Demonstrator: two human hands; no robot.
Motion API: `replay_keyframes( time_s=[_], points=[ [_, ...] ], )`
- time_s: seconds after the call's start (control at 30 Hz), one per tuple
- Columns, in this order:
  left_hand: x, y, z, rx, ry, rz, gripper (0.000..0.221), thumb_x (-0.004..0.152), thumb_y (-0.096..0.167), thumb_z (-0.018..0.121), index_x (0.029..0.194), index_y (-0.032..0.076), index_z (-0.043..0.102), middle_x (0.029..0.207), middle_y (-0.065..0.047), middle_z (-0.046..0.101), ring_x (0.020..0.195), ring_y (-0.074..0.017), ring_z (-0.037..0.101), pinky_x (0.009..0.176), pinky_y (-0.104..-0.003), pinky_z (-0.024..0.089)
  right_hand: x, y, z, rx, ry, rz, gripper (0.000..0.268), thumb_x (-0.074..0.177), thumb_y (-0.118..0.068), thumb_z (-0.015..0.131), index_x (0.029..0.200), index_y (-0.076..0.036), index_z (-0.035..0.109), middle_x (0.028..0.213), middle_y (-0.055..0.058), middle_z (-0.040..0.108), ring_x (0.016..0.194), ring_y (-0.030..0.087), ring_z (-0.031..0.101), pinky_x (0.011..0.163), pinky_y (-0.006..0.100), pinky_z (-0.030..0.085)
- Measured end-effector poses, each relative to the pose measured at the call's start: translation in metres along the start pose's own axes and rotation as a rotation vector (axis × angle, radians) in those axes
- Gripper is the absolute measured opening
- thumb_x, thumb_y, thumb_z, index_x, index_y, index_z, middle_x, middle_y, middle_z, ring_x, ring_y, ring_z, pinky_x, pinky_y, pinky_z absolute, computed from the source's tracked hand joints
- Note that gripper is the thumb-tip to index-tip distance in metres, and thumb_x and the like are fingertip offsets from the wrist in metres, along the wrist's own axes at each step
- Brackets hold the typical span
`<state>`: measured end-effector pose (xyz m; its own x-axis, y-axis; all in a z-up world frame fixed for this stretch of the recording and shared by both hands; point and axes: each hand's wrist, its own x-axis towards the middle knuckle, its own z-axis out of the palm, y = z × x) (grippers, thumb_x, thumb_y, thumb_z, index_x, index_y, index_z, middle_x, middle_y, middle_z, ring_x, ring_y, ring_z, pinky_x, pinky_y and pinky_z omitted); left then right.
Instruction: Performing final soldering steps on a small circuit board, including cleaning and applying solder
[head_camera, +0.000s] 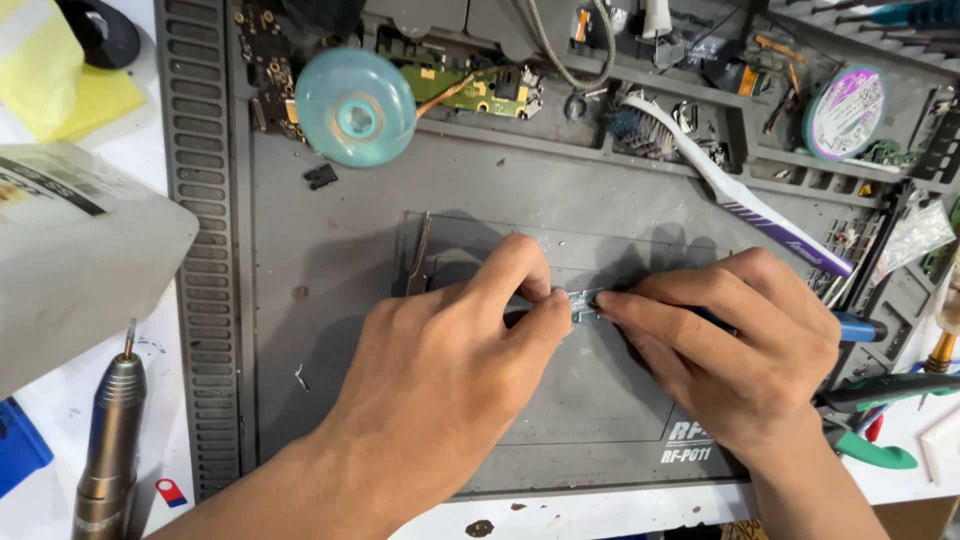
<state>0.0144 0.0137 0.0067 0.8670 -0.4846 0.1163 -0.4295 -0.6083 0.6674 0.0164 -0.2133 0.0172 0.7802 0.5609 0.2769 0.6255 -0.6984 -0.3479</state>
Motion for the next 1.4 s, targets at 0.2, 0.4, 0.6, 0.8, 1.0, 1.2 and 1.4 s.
replay_keyframes(
  time_s=[0.2,0.4,0.6,0.8,1.0,1.2,1.4],
  points=[
    [-0.001,0.001,0.0,-0.03,-0.024,-0.015,0.016,0.089,-0.006,0.065,0.088,0.006,0.054,0.099,-0.007,0.047,0.037,-0.028,0.042,0.026,-0.044,0.034,0.005,0.0,-0.003,0.061,-0.018,-0.003,0.011,0.097,-0.006,0.069,0.092,-0.007,0.079,0.083,0.008,0.07,0.066,0.024,0.053,0.063,0.033,0.043],
    [0.0,0.003,0.002,-0.015,0.003,-0.015,0.014,0.086,-0.004,0.064,0.088,0.009,0.058,0.099,-0.005,0.049,0.039,-0.0273,0.046,0.028,-0.044,0.036,0.005,0.005,-0.004,0.007,0.014,-0.081,0.009,0.096,-0.007,0.072,0.09,-0.011,0.078,0.082,0.005,0.069,0.063,0.023,0.048,0.057,0.033,0.039],
    [0.002,0.005,0.002,-0.021,0.016,-0.035,0.011,0.092,0.005,0.067,0.086,0.012,0.06,0.098,-0.003,0.05,0.04,-0.0278,0.046,0.028,-0.046,0.037,0.004,0.008,-0.008,-0.041,0.011,-0.089,0.014,0.1,-0.01,0.066,0.095,-0.016,0.078,0.087,-0.002,0.071,0.065,0.022,0.046,0.057,0.032,0.035],
    [0.004,0.005,0.001,-0.031,0.01,-0.037,0.017,0.098,0.013,0.072,0.086,0.01,0.06,0.099,-0.003,0.05,0.038,-0.0281,0.046,0.027,-0.047,0.037,0.006,0.006,-0.006,-0.033,0.028,-0.084,0.013,0.099,-0.011,0.067,0.096,-0.016,0.079,0.086,-0.002,0.07,0.064,0.021,0.046,0.056,0.031,0.036],
    [0.002,0.004,0.002,-0.014,0.016,-0.025,0.012,0.09,0.001,0.065,0.085,0.011,0.06,0.098,-0.004,0.05,0.04,-0.0284,0.049,0.028,-0.047,0.038,0.01,0.003,-0.007,-0.038,0.013,-0.101,0.014,0.1,-0.011,0.066,0.093,-0.015,0.077,0.085,-0.001,0.071,0.065,0.022,0.046,0.056,0.032,0.034],
    [-0.002,0.003,0.003,0.002,0.048,0.005,0.015,0.086,-0.005,0.065,0.086,0.009,0.059,0.099,-0.005,0.05,0.038,-0.0254,0.045,0.028,-0.041,0.036,0.008,0.001,-0.008,-0.064,-0.006,-0.09,0.011,0.099,-0.012,0.07,0.092,-0.015,0.078,0.084,0.0,0.071,0.062,0.022,0.045,0.055,0.032,0.034],
    [-0.001,0.002,0.0,0.0,0.01,0.004,0.017,0.084,-0.007,0.065,0.088,0.008,0.058,0.1,-0.007,0.049,0.036,-0.028,0.048,0.027,-0.044,0.037,0.005,-0.002,-0.004,-0.124,0.035,-0.092,0.012,0.099,-0.011,0.07,0.092,-0.016,0.078,0.082,0.0,0.07,0.062,0.021,0.044,0.054,0.032,0.033]
  ],
)
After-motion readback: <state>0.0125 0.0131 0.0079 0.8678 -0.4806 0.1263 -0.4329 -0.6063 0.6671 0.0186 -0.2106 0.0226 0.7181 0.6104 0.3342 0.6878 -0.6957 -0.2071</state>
